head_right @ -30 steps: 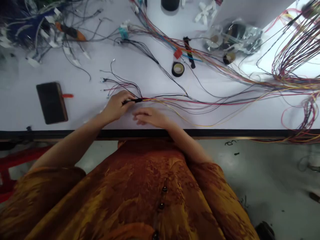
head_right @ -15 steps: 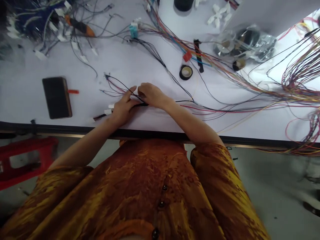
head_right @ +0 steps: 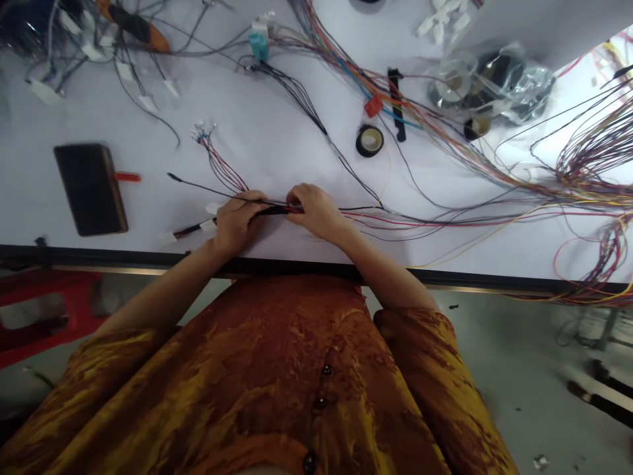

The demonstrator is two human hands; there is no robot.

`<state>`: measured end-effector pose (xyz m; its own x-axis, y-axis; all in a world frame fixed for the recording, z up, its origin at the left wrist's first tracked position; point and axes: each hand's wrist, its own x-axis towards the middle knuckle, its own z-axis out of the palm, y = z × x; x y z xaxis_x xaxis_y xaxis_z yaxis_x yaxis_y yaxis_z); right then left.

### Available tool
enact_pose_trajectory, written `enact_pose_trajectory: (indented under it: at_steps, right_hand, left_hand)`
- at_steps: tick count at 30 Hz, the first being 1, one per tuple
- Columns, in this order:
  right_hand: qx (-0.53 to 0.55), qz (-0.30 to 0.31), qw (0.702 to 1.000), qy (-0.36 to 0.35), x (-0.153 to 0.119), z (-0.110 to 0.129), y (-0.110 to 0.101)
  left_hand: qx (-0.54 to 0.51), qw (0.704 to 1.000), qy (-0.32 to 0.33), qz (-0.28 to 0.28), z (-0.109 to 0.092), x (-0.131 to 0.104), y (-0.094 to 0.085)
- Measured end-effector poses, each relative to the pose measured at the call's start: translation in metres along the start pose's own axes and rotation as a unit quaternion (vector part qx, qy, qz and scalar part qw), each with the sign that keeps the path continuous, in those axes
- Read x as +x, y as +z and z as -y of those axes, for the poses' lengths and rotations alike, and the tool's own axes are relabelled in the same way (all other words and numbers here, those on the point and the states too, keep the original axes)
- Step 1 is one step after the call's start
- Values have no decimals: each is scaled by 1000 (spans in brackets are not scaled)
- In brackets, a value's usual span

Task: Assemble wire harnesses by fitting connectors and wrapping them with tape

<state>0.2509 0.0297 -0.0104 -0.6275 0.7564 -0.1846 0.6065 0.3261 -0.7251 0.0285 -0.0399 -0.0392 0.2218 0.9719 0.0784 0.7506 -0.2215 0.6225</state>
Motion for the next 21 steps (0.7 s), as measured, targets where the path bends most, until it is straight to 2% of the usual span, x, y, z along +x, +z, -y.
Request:
enact_pose_trajectory:
  at_steps: [4, 7, 14, 21]
  right_hand:
    - [88, -3, 995, 40, -2, 3, 7]
    - [111, -12, 992, 53, -3, 4, 9]
    - [30, -19, 999, 33, -8, 5, 13]
    - [-42, -19, 999, 23, -13, 2, 22]
  left_hand:
    - [31, 999, 12, -12, 2, -2, 3]
    - [45, 998, 40, -22, 4, -5, 5]
    - [17, 998, 51, -43, 3, -5, 6]
    - [-12, 1000, 20, 9, -1, -1, 2]
